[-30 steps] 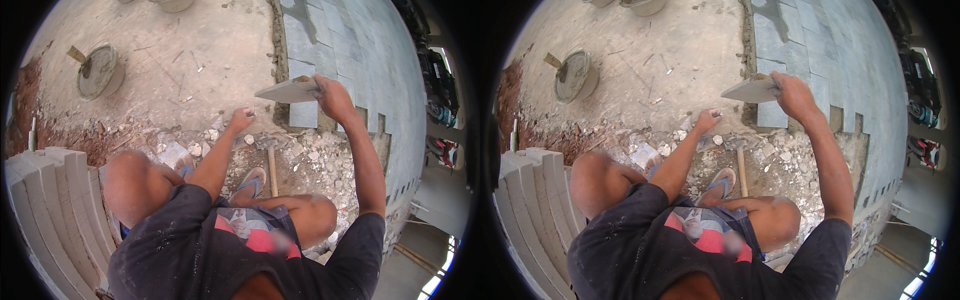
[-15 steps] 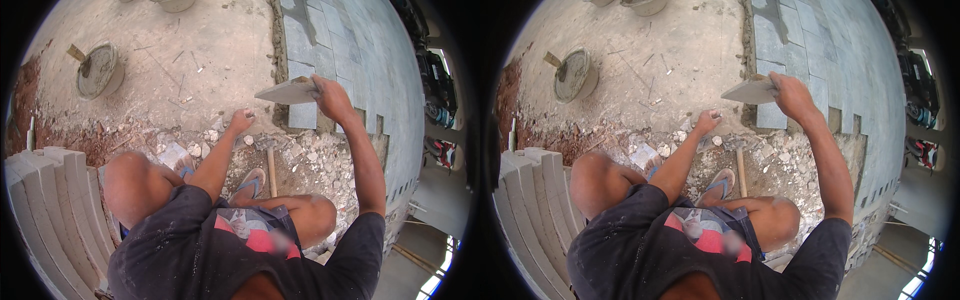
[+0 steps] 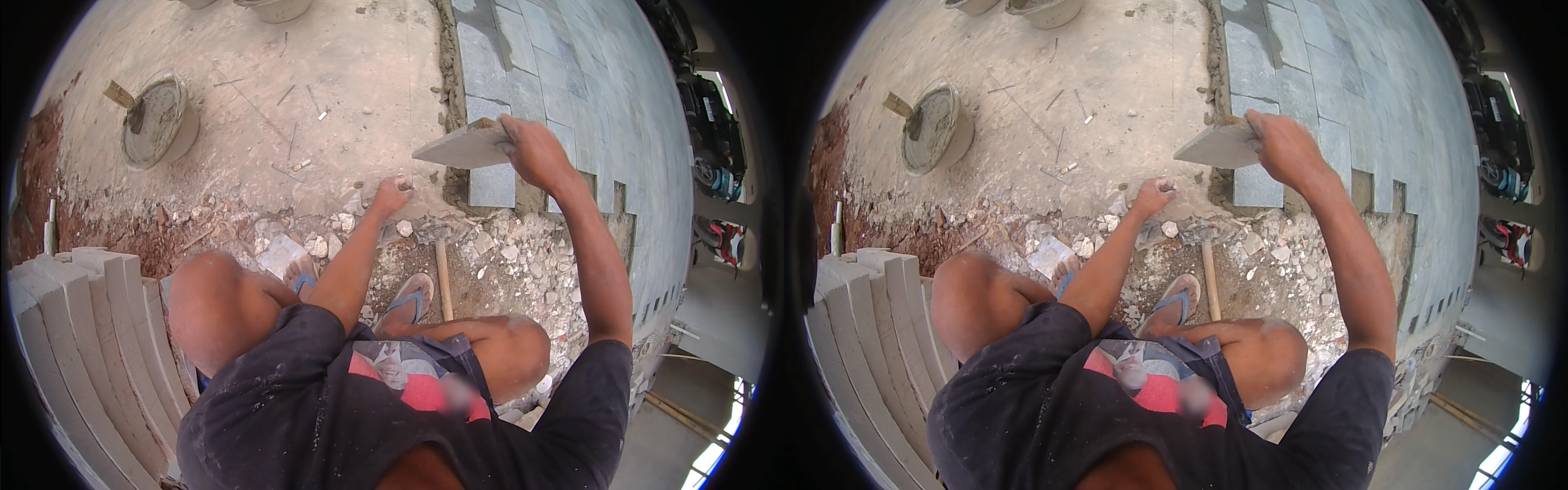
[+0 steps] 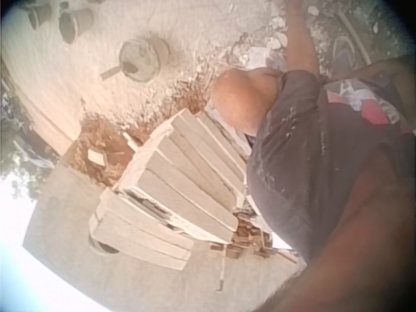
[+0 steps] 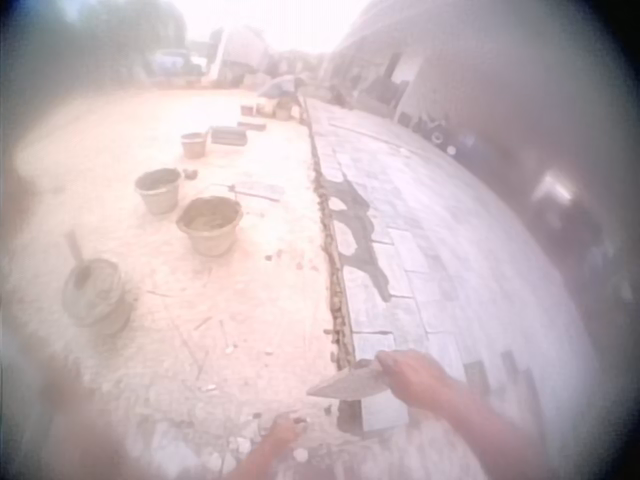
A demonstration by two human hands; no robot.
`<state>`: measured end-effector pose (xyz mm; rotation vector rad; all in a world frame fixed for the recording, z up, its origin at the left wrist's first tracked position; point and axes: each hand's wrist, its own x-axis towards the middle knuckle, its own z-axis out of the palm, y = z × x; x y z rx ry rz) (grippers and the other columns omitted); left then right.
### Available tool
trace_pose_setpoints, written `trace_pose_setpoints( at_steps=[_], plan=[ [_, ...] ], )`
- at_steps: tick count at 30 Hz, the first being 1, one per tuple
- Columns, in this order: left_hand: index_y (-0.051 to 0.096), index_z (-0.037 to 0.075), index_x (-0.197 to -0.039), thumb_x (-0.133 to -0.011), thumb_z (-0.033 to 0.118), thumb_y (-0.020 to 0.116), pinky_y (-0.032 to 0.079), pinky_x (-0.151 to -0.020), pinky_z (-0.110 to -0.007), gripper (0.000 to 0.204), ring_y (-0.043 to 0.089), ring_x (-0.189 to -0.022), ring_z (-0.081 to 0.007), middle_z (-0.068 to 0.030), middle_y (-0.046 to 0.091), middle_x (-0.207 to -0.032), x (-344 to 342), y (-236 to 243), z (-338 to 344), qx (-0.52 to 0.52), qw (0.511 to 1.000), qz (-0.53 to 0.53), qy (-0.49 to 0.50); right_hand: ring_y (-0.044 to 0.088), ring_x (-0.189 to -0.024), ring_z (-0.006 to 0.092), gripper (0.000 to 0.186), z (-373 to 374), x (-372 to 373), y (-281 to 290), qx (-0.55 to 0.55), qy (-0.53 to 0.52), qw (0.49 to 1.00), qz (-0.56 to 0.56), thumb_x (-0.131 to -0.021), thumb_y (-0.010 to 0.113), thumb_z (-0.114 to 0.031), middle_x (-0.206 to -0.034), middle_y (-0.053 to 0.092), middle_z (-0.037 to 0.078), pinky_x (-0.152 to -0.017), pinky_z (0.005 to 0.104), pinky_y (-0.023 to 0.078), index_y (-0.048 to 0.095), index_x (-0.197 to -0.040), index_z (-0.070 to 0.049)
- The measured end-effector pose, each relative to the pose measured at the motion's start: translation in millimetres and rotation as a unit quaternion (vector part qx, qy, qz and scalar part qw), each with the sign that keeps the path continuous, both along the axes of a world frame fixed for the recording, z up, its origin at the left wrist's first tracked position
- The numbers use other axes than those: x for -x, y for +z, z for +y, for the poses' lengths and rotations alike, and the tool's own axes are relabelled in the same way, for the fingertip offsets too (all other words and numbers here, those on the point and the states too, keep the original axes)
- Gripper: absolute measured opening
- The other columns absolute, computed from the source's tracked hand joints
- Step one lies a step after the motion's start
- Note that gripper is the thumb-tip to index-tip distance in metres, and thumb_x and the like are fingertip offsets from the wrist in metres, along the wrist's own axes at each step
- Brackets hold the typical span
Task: The person uses a hammer and a chisel to shape a stone tile by striking the edge of the tile. After shaping, the person places the tile into position on the ground to continue the paving pattern.
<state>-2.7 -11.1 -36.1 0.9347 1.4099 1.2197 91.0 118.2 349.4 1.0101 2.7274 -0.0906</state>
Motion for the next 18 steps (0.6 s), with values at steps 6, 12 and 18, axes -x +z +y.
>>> trace_pose_setpoints(
  at_steps=[6, 12, 18],
  plan=[
    [0.063, 0.006, -0.108, -0.081, 0.004, 0.073, 0.052, -0.079, -0.029, 0.029, 0.063, -0.085, -0.0107, -0.0012, 0.066, -0.091, 0.5, -3.6, 2.5, 0.005, 0.993, -0.119, -0.012, 0.062, -0.092, 0.0449, 0.025, -1.9, 5.4, 1.9, 0.001, -0.002, 1.0, -0.015, -0.08, 0.058, 0.0, -0.091, 0.065, 0.024, -0.077, 0.0541, 0.047, 0.055, -0.105, -0.001],
    [0.06, 0.008, -0.111, -0.082, 0.001, 0.073, 0.051, -0.083, -0.028, 0.033, 0.063, -0.091, -0.0106, -0.0004, 0.065, -0.095, 1.2, -2.2, 2.5, 0.015, 0.987, -0.155, -0.03, 0.061, -0.093, 0.0456, 0.025, -3.9, 9.1, 2.5, 0.001, -0.002, 1.0, -0.026, -0.081, 0.062, -0.002, -0.093, 0.065, 0.025, -0.077, 0.0532, 0.047, 0.055, -0.105, 0.0],
    [0.06, 0.009, -0.112, -0.083, 0.002, 0.072, 0.05, -0.087, -0.028, 0.032, 0.063, -0.097, -0.0108, -0.0013, 0.066, -0.1, 3.7, -14.2, 5.4, 0.02, 0.983, -0.18, -0.024, 0.062, -0.093, 0.045, 0.023, -0.8, 7.8, 5.0, 0.006, -0.013, 1.0, -0.003, -0.081, 0.062, -0.002, -0.093, 0.066, 0.025, -0.077, 0.0533, 0.048, 0.056, -0.104, 0.0]
  ],
)
